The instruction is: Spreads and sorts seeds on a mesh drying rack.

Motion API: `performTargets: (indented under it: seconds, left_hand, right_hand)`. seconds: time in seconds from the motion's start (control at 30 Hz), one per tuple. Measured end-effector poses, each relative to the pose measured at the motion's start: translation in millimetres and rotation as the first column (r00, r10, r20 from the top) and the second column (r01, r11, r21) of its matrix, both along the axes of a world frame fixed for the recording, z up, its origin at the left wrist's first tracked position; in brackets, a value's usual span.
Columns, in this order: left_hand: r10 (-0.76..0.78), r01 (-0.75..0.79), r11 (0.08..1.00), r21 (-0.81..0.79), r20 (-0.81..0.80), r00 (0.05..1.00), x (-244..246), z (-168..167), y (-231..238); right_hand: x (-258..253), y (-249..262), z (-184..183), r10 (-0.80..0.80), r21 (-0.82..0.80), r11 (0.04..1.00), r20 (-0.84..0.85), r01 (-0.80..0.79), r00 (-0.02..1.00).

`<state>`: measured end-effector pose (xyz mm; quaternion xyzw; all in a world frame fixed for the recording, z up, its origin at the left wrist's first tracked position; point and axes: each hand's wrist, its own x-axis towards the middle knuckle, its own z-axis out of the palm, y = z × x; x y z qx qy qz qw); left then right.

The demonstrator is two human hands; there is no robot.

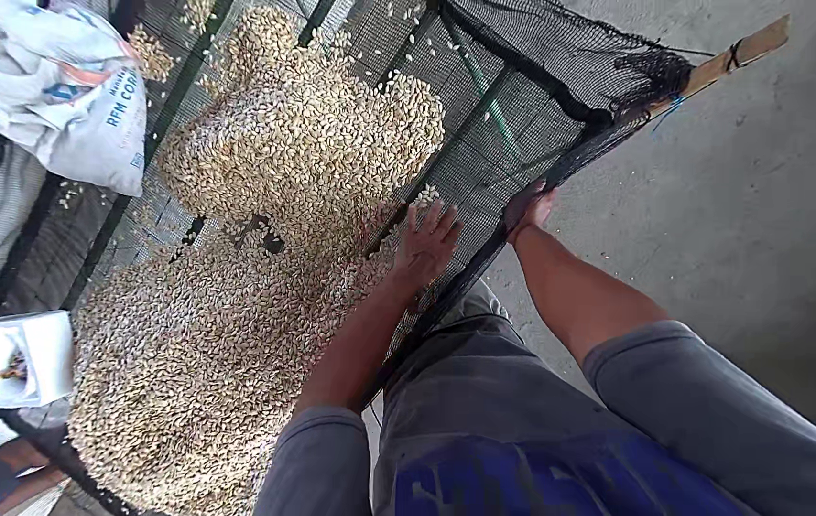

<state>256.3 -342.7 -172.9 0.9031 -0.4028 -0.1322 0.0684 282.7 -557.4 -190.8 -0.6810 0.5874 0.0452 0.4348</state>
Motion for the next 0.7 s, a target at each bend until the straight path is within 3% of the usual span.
performTargets:
  seconds: [0.07, 0.2, 0.27, 0.63, 0.7]
  left_hand:
    - [-0.035, 0.035, 0.999, 0.027, -0.020, 0.999, 7.4, -3.4, -0.3]
    - [0.208, -0.208, 0.972, 0.111, 0.011, 0.978, 34.5, 5.2, 35.2]
    - [0.217, -0.221, 0.968, 0.119, 0.047, 0.975, 39.7, 3.1, 47.0]
    - [0.293, -0.280, 0.947, 0.156, -0.060, 0.954, 57.2, 17.5, -1.8]
    - [0.340, -0.339, 0.939, 0.051, -0.018, 0.940, 59.9, 25.1, 2.5]
  right_hand:
    - [-1.1, 1.2, 6.2, -0.027, 0.056, 0.998, 0.026, 0.025, 0.999]
    - [1.1, 0.3, 9.9, -0.009, 0.071, 0.997, 0.010, 0.008, 1.000]
    - [1.8, -0.2, 3.7, -0.009, 0.027, 1.000, 0.007, 0.008, 1.000]
    - [6.0, -3.3, 7.3, 0.045, -0.007, 0.999, -0.088, -0.046, 0.995]
    - [5.9, -4.1, 4.9, 0.064, -0.005, 0.998, -0.094, -0.064, 0.994]
